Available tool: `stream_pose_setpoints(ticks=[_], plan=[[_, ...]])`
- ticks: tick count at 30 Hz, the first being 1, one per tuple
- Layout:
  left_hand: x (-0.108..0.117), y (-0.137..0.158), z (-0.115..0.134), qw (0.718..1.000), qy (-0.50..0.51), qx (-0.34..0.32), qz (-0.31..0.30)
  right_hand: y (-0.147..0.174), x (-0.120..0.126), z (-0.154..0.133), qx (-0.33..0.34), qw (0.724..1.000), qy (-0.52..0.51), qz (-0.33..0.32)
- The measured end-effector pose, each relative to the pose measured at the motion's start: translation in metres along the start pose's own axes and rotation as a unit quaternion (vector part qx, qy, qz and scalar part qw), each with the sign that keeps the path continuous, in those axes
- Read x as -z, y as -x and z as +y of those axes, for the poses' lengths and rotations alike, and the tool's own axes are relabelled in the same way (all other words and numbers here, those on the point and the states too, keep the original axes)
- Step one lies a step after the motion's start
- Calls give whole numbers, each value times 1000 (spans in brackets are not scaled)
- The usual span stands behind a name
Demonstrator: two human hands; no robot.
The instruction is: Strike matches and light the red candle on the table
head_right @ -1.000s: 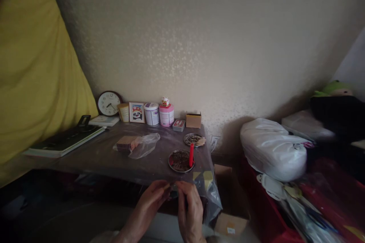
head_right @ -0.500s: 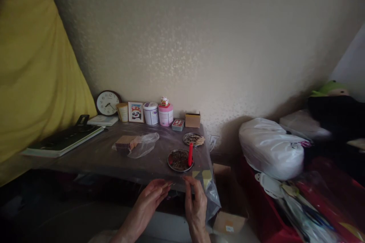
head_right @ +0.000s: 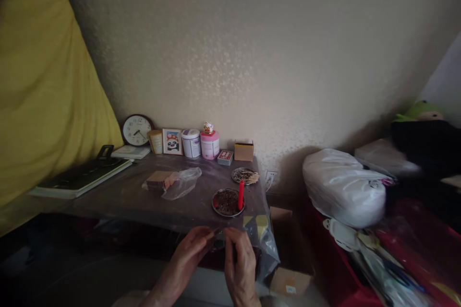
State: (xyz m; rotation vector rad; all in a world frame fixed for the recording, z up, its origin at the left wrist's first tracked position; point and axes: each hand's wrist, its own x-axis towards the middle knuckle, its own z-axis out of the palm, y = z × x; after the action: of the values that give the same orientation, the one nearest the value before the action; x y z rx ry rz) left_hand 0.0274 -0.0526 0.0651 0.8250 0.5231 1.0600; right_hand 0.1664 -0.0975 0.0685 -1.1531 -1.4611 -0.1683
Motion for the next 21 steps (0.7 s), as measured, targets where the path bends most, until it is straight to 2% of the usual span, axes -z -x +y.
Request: stream_pose_setpoints(ticks=[3, 5, 10, 13, 18, 21], plan=[[-2, -1, 2, 1000, 0, 9, 17, 2, -1, 9, -25, 999, -24, -16], [-3, 0, 4, 1000, 7, 9, 7, 3, -4, 23, -85, 995, -45, -36], [-1, 3, 8, 1000, -23, -4, -12, 3, -2, 50, -190, 981, -30, 30], [0, 2, 6, 997, -73, -27, 3, 2, -2, 44, -246, 965, -80, 54], [-2, 0, -5, 991, -123, -53, 16, 2, -16, 14, -328, 918, -203, 95], [-2, -1, -15, 968, -214, -126, 38, 4, -27, 4, -345, 913, -195, 95]])
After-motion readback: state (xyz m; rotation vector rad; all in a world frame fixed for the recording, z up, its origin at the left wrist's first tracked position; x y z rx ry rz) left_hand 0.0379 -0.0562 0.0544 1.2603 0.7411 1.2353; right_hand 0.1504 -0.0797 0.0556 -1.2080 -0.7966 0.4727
